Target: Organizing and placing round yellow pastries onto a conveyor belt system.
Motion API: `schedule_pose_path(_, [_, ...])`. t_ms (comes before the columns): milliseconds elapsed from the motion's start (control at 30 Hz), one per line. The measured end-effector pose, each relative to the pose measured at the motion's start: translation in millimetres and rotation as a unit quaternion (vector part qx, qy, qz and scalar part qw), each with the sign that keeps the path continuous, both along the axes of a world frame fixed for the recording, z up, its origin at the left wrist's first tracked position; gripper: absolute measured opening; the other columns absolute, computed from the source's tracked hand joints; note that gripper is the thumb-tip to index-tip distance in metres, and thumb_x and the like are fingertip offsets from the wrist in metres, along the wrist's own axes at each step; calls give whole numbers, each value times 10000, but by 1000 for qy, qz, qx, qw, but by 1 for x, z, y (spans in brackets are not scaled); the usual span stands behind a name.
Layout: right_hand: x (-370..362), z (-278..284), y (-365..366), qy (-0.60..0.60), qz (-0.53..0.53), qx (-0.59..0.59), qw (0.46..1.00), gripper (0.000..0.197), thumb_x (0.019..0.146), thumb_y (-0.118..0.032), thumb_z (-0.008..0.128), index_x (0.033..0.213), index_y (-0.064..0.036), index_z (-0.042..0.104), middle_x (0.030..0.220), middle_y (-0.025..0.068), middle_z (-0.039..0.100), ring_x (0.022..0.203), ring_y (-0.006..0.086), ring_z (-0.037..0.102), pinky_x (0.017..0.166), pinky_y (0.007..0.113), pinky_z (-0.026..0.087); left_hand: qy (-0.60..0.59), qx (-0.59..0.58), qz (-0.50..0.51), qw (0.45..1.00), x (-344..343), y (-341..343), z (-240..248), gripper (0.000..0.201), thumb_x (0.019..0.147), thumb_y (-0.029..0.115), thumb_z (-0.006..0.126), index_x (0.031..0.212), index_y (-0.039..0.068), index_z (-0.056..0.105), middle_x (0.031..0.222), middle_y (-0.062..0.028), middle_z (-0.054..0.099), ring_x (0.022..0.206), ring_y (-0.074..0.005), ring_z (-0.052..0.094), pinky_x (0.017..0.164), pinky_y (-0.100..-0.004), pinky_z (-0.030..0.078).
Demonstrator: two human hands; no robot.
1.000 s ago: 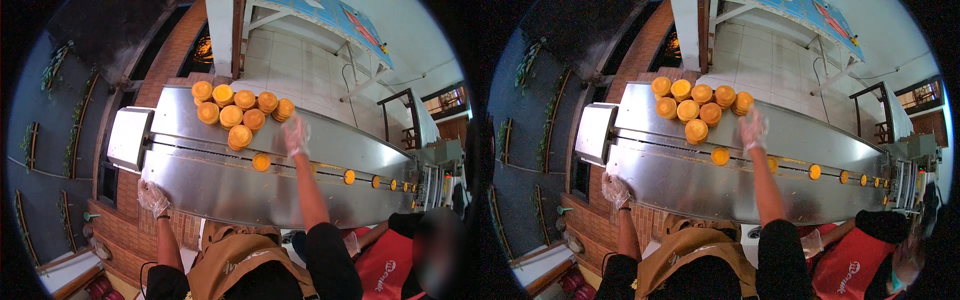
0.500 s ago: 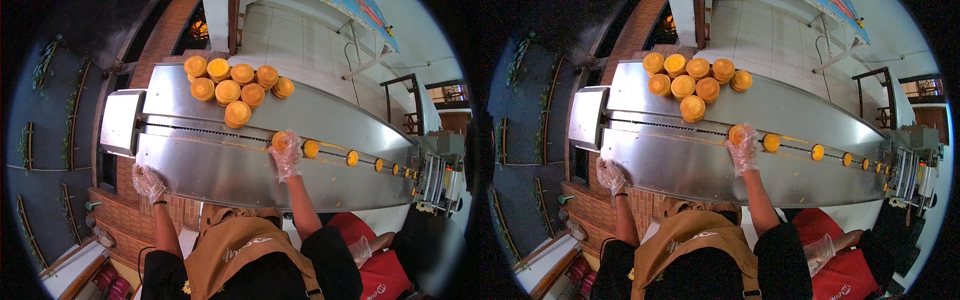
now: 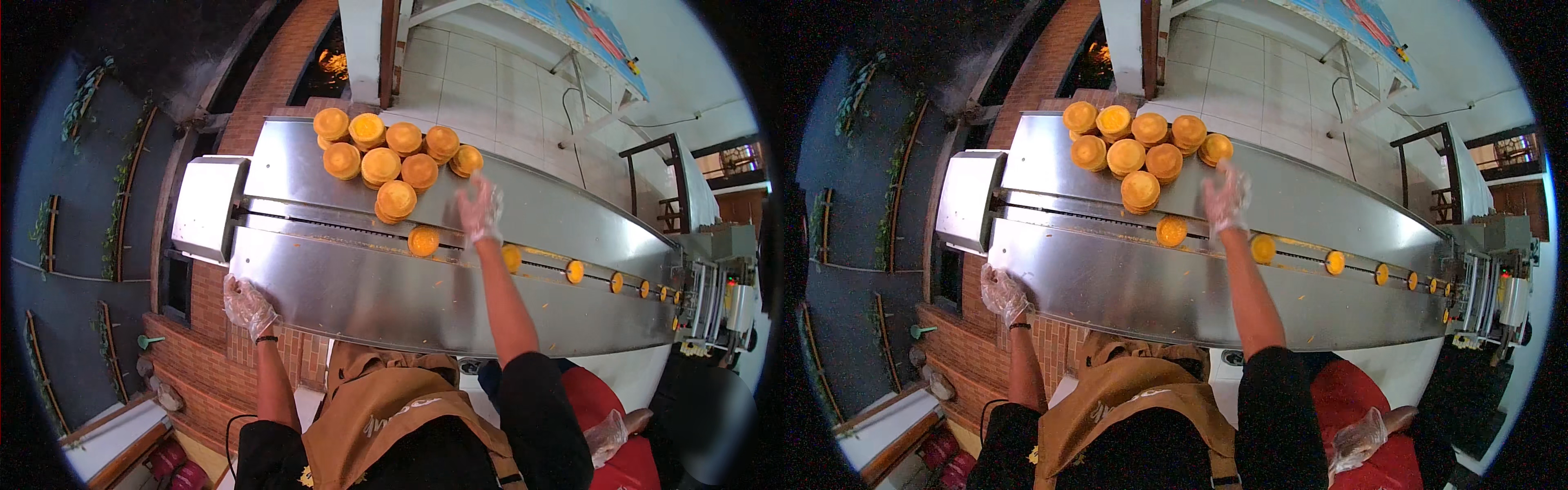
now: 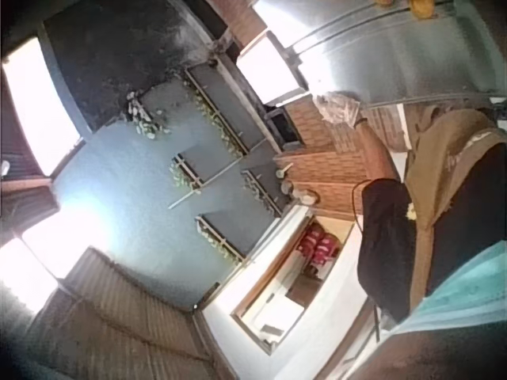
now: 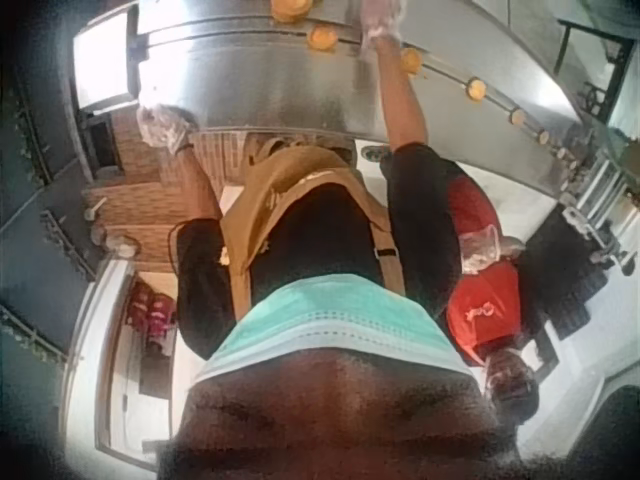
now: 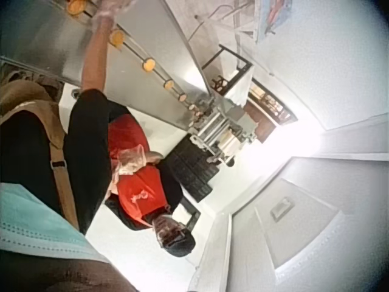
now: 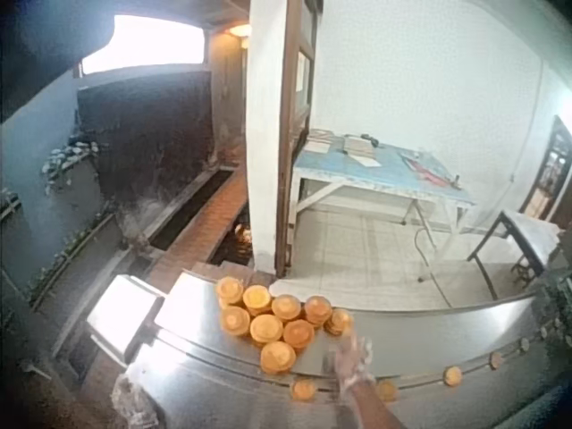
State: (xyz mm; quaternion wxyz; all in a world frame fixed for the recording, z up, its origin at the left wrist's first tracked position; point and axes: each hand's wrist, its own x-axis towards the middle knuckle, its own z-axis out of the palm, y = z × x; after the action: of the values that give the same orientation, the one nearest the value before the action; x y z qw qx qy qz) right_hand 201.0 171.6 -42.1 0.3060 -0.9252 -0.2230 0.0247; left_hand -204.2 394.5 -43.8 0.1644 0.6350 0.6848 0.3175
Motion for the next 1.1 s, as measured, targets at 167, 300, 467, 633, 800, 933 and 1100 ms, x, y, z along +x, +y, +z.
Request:
schedule_pose_path(167, [74,-7,37,-117,90,-64,987,421,727,-256,712,1079,-76,568,1017,161,574,1058,325,521,897,442,440,-1,36,-27,999,0,2,-8,292,857,128,597,1107,-24,606,1000,-177,660,886,-276,639,791,-372,509])
schedule_pose_path(300, [65,-8,33,30,53,-65,996,448,712,-214,738,1103,-85,561,1168,209,512,1157,371,464,986,436,398,-5,24,-32,999,-3,5,-13,294,856,139,594,1095,-33,611,992,-186,658,887,-293,639,804,-382,507])
schedule_pose_path(467, [-50,-5,-29,40,21,39,998,531,664,-212,784,1070,-46,484,1173,197,505,1104,396,479,956,461,414,-27,25,-16,999,-9,4,-9,289,860,149,596,1078,-41,615,971,-174,654,869,-277,633,787,-374,504])
schedule_pose_path(633, [-93,-23,-65,-65,28,38,997,605,659,-280,800,1130,-52,496,1185,192,512,1121,383,478,960,450,410,-21,4,-40,999,6,3,4,281,856,130,604,1082,-37,612,984,-160,656,876,-262,633,782,-360,505])
schedule_pose_path(800, [-105,-18,-29,203,55,127,969,602,790,-417,720,1178,-17,494,1046,146,568,977,284,560,884,387,443,22,-14,-39,999,6,3,2,321,871,184,584,1106,-33,608,1011,-192,650,890,-282,636,800,-361,502])
schedule_pose_path(933, [-58,-54,-42,247,35,193,949,531,805,-324,698,1181,-11,490,1000,136,567,892,258,552,821,388,460,21,-11,-36,999,5,3,1,319,871,167,589,1119,-35,601,1028,-201,649,924,-294,636,824,-375,501])
schedule_pose_path(1100, [31,0,6,-35,6,-2,999,518,753,-240,694,1181,-31,491,1075,172,554,1005,323,533,888,445,431,60,25,-7,998,-8,2,-13,303,866,140,601,1110,-41,602,1036,-198,650,949,-299,635,850,-379,500])
